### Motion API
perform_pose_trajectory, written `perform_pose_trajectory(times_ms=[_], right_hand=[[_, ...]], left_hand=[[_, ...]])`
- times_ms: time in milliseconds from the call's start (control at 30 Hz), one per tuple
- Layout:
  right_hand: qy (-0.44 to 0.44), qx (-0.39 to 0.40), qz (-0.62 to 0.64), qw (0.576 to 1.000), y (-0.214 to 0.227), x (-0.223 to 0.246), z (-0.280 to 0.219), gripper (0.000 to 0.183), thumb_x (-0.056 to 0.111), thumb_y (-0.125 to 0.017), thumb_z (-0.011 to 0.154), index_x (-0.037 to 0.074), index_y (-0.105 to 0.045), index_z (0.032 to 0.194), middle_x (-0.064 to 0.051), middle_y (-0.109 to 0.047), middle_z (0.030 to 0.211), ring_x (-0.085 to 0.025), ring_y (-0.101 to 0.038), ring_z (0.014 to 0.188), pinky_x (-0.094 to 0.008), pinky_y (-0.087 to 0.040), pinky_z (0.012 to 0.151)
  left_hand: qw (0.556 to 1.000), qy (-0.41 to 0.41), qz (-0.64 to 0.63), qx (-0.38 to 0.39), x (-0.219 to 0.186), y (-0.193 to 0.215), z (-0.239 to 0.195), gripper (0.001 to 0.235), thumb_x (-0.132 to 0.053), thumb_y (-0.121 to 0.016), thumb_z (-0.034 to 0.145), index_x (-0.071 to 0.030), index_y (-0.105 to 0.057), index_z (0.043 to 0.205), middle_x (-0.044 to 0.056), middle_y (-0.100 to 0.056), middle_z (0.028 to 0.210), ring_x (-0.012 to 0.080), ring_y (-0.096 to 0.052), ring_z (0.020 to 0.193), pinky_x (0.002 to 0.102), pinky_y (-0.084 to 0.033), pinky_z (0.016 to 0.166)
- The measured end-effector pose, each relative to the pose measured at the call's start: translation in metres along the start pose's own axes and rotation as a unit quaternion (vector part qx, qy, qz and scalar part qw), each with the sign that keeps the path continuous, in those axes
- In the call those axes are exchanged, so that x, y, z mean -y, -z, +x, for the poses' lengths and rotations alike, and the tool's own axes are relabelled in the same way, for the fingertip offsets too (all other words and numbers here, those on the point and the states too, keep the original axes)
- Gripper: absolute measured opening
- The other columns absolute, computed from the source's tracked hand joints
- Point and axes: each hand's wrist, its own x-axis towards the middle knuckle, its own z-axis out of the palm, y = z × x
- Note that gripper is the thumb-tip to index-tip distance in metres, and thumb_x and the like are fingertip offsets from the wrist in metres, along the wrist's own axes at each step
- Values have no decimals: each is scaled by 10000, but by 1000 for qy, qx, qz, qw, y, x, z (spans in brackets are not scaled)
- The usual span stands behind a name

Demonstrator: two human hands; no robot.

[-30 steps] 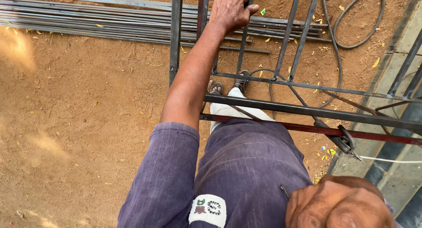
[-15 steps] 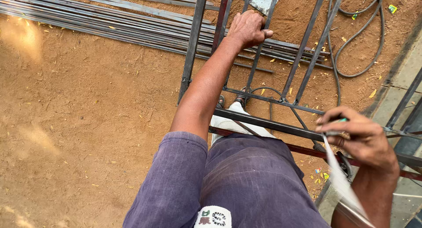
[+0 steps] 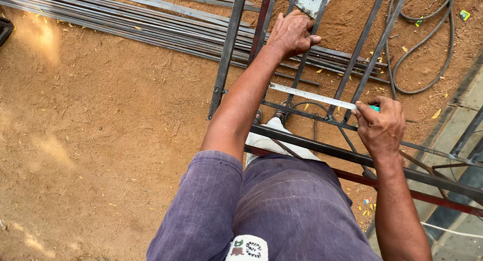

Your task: The person is welding a metal frame structure. They measure the frame with a tape measure, position metal bars, and use a welding torch to join the pieces. The person also uses a hammer to adjust the frame.

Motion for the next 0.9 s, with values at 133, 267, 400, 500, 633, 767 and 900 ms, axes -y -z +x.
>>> perform_pose_trajectory(times_ms=[133, 267, 400, 500, 633, 767, 900], right_hand=[[-5, -9, 12, 1000, 0, 3, -2, 108, 298, -840, 1006, 216, -811, 1070, -47, -677, 1140, -222, -589, 1096, -403, -507, 921], [-1, -26, 20, 999, -4, 5, -4, 117, 298, -832, 1022, 215, -810, 1102, -60, -663, 1150, -230, -583, 1120, -397, -497, 917], [-3, -33, 23, 999, -7, 7, -6, 112, 295, -825, 1034, 210, -813, 1106, -61, -664, 1148, -230, -578, 1127, -423, -482, 951], [-8, -23, 17, 1000, -9, 7, -7, 81, 291, -822, 1043, 216, -813, 1073, -57, -669, 1135, -228, -579, 1131, -419, -474, 936], [0, -31, 10, 999, -12, 6, -9, 90, 286, -820, 1043, 216, -815, 1098, -56, -675, 1147, -222, -571, 1127, -419, -467, 951], [2, -34, 17, 999, -14, 6, -9, 96, 285, -824, 1042, 213, -812, 1105, -53, -669, 1147, -224, -569, 1139, -423, -466, 974], [0, -38, 30, 999, -11, 8, -8, 111, 278, -830, 1035, 209, -809, 1119, -53, -662, 1156, -227, -565, 1149, -428, -464, 994]], left_hand=[[999, -12, 7, -31, 3, -4, 0, 464, -592, -729, 842, -155, -779, 989, -11, -724, 1116, 161, -563, 1157, 512, -357, 1036], [1000, -6, 11, -27, 3, -5, -1, 442, -567, -711, 859, -162, -781, 1020, -21, -703, 1187, 159, -542, 1211, 499, -360, 1044], [999, -12, 19, -48, 4, -9, -2, 456, -553, -700, 875, -150, -774, 1074, -14, -699, 1221, 160, -541, 1217, 496, -366, 1042], [998, -19, 31, -58, 6, -14, -2, 468, -549, -685, 895, -138, -767, 1103, 3, -699, 1223, 168, -544, 1217, 483, -384, 1034], [996, -37, 22, -74, 11, -18, -3, 466, -529, -681, 917, -116, -761, 1119, 30, -700, 1221, 178, -555, 1205, 486, -397, 1022], [996, -33, 20, -78, 10, -19, -2, 462, -529, -683, 908, -118, -764, 1102, 31, -708, 1183, 184, -559, 1188, 512, -395, 1024], [996, -33, 16, -83, 11, -19, -3, 447, -519, -688, 908, -120, -768, 1091, 26, -711, 1164, 183, -568, 1174, 525, -405, 1025]])
